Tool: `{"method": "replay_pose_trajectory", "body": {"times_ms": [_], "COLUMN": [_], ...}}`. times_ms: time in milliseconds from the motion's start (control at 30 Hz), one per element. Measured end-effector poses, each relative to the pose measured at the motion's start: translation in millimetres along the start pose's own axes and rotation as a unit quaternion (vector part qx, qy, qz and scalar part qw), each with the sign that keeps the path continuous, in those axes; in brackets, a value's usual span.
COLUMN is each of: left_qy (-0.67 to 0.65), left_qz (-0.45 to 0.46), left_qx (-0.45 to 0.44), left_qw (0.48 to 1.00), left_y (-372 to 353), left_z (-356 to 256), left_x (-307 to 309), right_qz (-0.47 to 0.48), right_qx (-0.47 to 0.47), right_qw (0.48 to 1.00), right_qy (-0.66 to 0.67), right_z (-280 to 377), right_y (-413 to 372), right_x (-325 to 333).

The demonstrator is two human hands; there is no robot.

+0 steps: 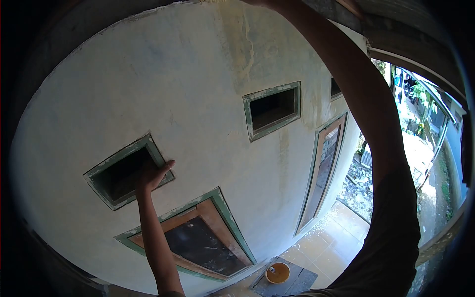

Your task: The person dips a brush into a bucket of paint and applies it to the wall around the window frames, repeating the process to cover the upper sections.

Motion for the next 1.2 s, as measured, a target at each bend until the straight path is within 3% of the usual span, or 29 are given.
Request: {"method": "replay_pose_trajectory", "body": {"times_ms": [33,167,200,367,433,467,533,633,667,767,800,867,900,967,1000,1067,1167,1200], "left_qy": [0.004,0.010,0.007,0.006,0.008,0.008,-0.005,-0.014,-0.014,0.006,0.007,0.008,0.018,0.029,0.024,0.021,-0.008,-0.004], "left_qz": [0.003,0.006,0.015,-0.003,0.032,0.033,0.017,0.018,0.018,0.033,0.032,0.026,0.031,0.035,0.038,0.041,0.016,0.018], "left_qx": [0.005,0.010,0.015,0.007,0.041,0.042,0.025,0.027,0.029,0.059,0.058,0.054,0.056,0.058,0.056,0.054,0.017,0.021], "left_qw": [1.000,1.000,1.000,1.000,0.999,0.999,1.000,0.999,0.999,0.998,0.998,0.998,0.998,0.997,0.997,0.997,1.000,1.000], "left_y": [-2.3,3.2,3.7,-2.3,-3.4,-2.9,-0.7,-2.1,-2.0,-0.6,1.0,4.5,4.9,3.7,1.9,1.5,4.2,1.8], "left_z": [-2.4,5.2,4.9,-4.1,-2.8,-1.7,-0.5,-1.9,-1.9,4.1,6.2,6.8,7.5,6.2,3.4,5.0,5.2,1.6], "left_x": [1.8,-2.6,-3.1,3.2,0.5,-1.3,-0.3,0.5,0.8,-1.9,-3.6,-2.1,-3.1,-2.0,-1.5,-3.4,-2.2,-0.1], "right_qz": [-0.062,-0.013,0.019,0.093,0.216,0.218,0.369,0.368,0.447,0.329,0.345,0.284,0.210,0.251,0.249,-0.045,-0.028,0.138], "right_qx": [0.015,0.117,0.037,0.042,0.037,0.036,0.046,-0.007,-0.029,-0.013,-0.068,-0.095,0.006,-0.091,-0.091,-0.090,-0.057,-0.119], "right_qw": [0.998,0.992,0.997,0.989,0.966,0.966,0.905,0.908,0.880,0.934,0.922,0.928,0.946,0.956,0.956,0.987,0.996,0.975], "right_qy": [0.018,0.047,0.057,0.110,0.134,0.134,0.206,0.198,0.159,0.140,0.162,0.221,0.245,0.122,0.122,0.125,0.059,0.125], "right_z": [5.8,63.0,59.4,86.7,95.5,97.8,111.1,101.1,91.7,45.3,47.0,30.0,38.6,18.7,13.8,2.2,6.0,11.6], "right_y": [-4.9,-72.9,-90.9,-167.3,-195.3,-205.8,-232.7,-213.4,-202.6,-134.8,-119.7,-84.6,-72.9,-34.1,-27.4,-15.8,-22.3,-39.3], "right_x": [3.6,-5.5,-24.7,-44.4,-59.3,-57.8,-75.0,-65.1,-62.9,-60.1,-33.1,-27.4,-2.2,2.2,-4.1,21.8,-1.3,-16.7]}}
Point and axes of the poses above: each hand's wrist, its own y-axis towards the middle knuckle, its own x-axis out of the back of the hand, z = x × y, the point moved 8 cm from there along y, towards the middle knuckle, and after that the axes turned 9 degrees about x, right-handed, at the moved point
